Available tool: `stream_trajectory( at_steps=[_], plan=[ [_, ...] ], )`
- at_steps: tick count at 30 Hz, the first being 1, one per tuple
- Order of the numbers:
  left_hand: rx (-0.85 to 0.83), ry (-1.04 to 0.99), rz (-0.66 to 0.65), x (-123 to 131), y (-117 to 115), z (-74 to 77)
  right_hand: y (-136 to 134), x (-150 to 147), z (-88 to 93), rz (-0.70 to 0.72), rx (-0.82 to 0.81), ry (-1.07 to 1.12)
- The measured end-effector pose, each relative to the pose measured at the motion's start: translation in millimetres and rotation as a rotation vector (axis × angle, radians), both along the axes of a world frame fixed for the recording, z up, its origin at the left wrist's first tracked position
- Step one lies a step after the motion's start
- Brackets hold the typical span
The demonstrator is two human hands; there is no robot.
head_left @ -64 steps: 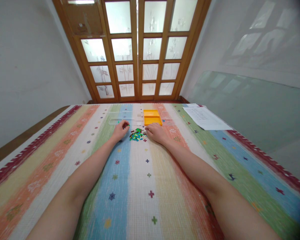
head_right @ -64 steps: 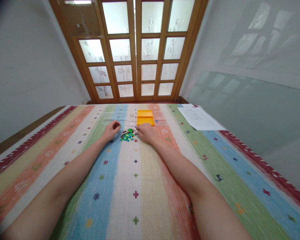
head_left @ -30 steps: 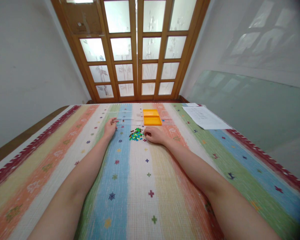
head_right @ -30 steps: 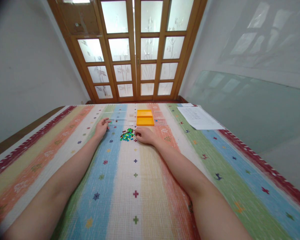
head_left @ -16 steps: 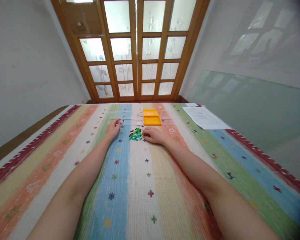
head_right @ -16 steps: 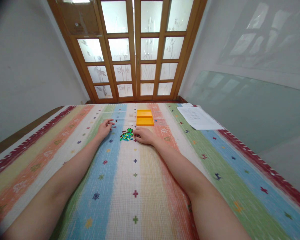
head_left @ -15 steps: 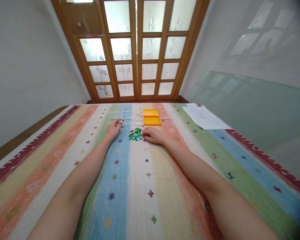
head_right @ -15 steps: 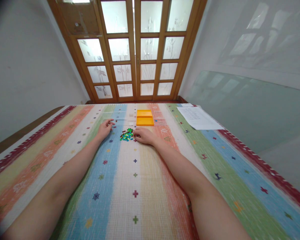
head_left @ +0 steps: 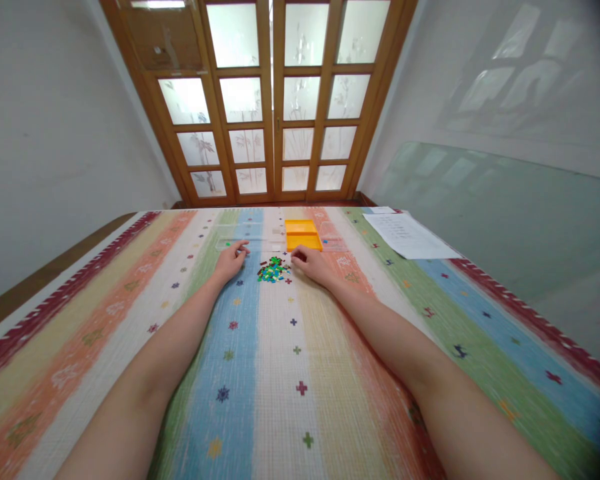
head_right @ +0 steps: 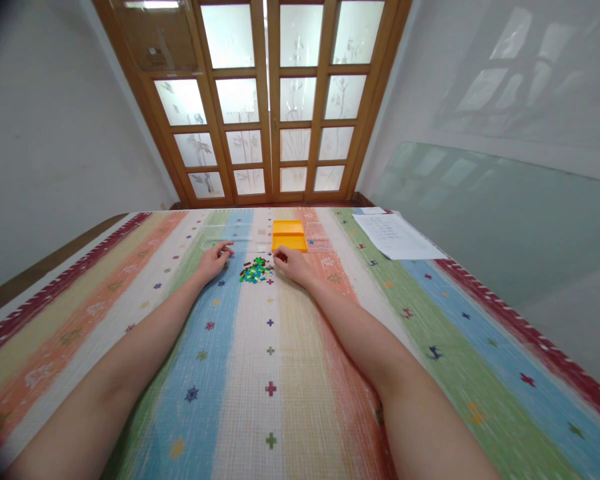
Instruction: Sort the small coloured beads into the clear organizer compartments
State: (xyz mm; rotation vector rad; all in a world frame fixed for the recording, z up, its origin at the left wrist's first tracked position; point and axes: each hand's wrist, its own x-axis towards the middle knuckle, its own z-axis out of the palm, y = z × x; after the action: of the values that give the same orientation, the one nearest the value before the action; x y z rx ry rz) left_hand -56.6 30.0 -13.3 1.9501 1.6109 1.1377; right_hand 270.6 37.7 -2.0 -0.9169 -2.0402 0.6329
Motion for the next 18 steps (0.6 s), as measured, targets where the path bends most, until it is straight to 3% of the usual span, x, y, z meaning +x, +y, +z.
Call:
stream_trajectory(
  at_steps=[10,18],
  plan=[
    [-0.005,0.047,0.0,4,-5,4.6,42,23,-14.9,-0.396,-0.068,0.304],
    [-0.002,0.083,-0.037,5,-5,2.5,50,22,-24.6,-0.392,-0.188,0.422]
  ],
)
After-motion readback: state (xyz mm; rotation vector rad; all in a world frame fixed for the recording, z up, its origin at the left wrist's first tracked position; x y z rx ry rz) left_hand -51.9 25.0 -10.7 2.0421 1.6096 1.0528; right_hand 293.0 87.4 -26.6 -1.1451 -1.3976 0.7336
